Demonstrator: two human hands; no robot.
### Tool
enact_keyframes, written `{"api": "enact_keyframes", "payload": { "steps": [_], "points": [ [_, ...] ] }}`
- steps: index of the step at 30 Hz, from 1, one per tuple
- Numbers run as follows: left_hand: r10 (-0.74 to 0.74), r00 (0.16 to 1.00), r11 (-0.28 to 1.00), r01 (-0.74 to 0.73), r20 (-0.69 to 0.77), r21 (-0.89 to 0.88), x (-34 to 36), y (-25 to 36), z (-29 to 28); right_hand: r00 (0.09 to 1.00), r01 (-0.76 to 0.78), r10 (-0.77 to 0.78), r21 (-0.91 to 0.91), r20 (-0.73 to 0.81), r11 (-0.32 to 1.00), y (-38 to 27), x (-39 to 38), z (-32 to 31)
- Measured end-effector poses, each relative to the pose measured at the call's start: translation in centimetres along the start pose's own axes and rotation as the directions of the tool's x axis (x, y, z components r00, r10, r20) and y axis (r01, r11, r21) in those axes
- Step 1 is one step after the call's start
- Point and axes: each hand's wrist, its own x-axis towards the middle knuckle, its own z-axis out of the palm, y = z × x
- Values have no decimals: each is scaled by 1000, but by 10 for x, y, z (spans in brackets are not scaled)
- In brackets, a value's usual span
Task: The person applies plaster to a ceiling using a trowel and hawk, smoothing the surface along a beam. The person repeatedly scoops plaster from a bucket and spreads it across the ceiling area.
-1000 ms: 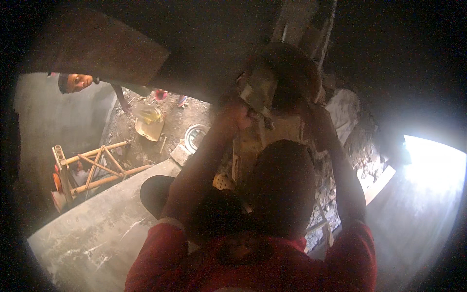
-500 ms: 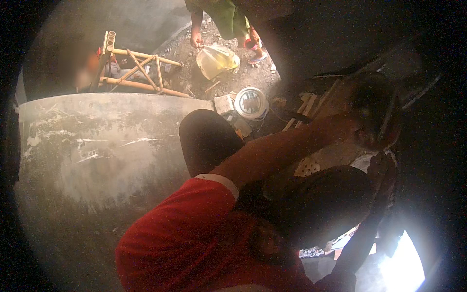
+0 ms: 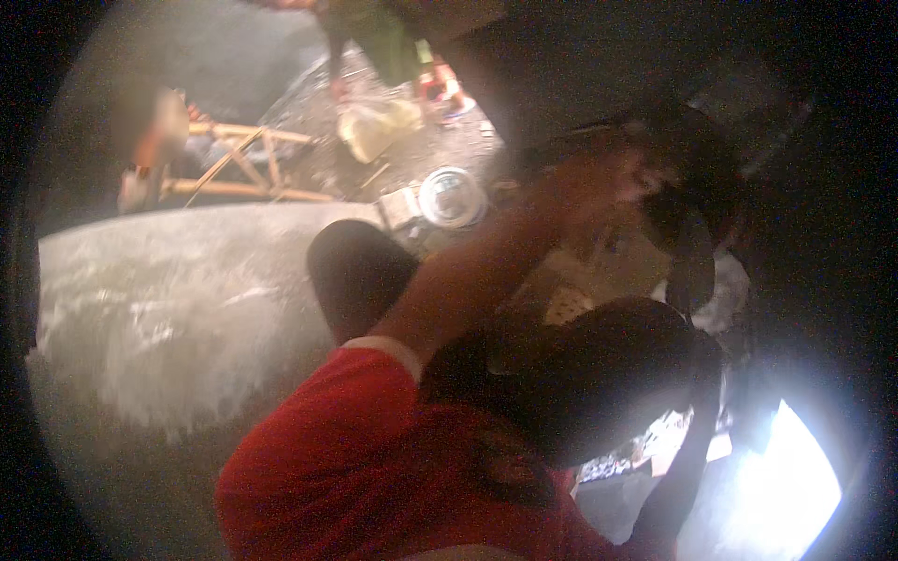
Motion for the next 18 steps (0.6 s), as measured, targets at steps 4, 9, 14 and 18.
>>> {"api": "enact_keyframes", "payload": {
  "steps": [4, 9, 14, 18],
  "points": [
    [188, 980, 982, -187, -61, 24, -19, -13, 6, 995, -101, 100, 24, 14, 995, -15, -6, 5],
    [-311, 950, 548, 169, -12, -819, 15, -28, 31, 986, 106, -124, -150, -115, 983, -18, 13, 27],
    [-611, 740, 91, 418, 280, -904, 6, -9, 31, 986, 128, -130, -23, -107, 992, -36, 0, 37],
    [-504, 862, 474, 332, 58, -816, 2, -5, 33, 971, 224, -239, -323, -7, 920, -14, 30, 55]
  ]
}}
